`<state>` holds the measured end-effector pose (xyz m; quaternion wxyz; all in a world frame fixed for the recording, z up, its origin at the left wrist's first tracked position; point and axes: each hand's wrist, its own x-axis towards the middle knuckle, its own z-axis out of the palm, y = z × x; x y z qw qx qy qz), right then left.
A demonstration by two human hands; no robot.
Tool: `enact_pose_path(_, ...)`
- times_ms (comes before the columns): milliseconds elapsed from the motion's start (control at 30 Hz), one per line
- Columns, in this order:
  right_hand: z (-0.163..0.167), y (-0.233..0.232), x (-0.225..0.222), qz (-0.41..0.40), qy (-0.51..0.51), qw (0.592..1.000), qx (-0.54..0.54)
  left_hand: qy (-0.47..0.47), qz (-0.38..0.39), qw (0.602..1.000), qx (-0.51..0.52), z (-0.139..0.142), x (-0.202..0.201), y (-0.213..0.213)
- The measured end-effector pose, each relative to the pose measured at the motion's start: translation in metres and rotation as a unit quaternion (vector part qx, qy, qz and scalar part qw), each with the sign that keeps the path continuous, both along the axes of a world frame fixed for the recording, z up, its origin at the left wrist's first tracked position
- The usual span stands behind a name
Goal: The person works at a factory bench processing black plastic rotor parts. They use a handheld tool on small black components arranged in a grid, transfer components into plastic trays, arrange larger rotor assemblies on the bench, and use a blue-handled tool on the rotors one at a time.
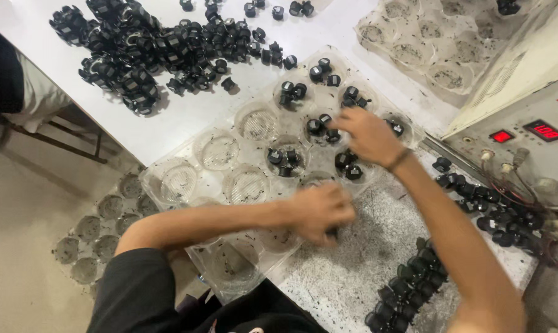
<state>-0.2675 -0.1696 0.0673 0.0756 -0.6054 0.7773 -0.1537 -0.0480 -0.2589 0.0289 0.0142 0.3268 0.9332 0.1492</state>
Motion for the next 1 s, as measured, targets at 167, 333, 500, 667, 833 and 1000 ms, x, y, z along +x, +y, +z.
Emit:
enact_pose_path(167, 0.025, 0.197, 0.026, -0.032, -0.230, 0.929, 0.288, 0.018, 0.373, 0.928, -0.002, 0.009, -0.032, -0.176)
enact_pose_path(333, 0.006, 0.249, 0.057, -0.051, -0.197, 0.928, 0.311, 0.137, 0.349, 0.926, 0.032, -0.027, -0.025, -0.190)
enact_pose_path(500, -0.001, 0.250, 0.056, -0.082, -0.202, 0.923, 0.317, 0.055, 0.423, 0.903, 0.059, -0.027, -0.022, -0.173)
enact_pose_path(667, -0.001, 0.221, 0.059, -0.123, -0.220, 0.941, 0.226, 0.104, 0.434, 0.894, 0.044, -0.025, -0.020, -0.171)
enact_pose_path(833, 0.022, 0.131, 0.118, -0.004, -0.134, 0.991, 0.017, 0.150, 0.420, 0.893, 0.061, -0.039, -0.017, -0.176)
enact_pose_path(1000, 0.009, 0.038, 0.206, 0.201, 0.015, 0.976, -0.085, 0.173, 0.416, 0.889, 0.079, -0.044, -0.017, -0.180)
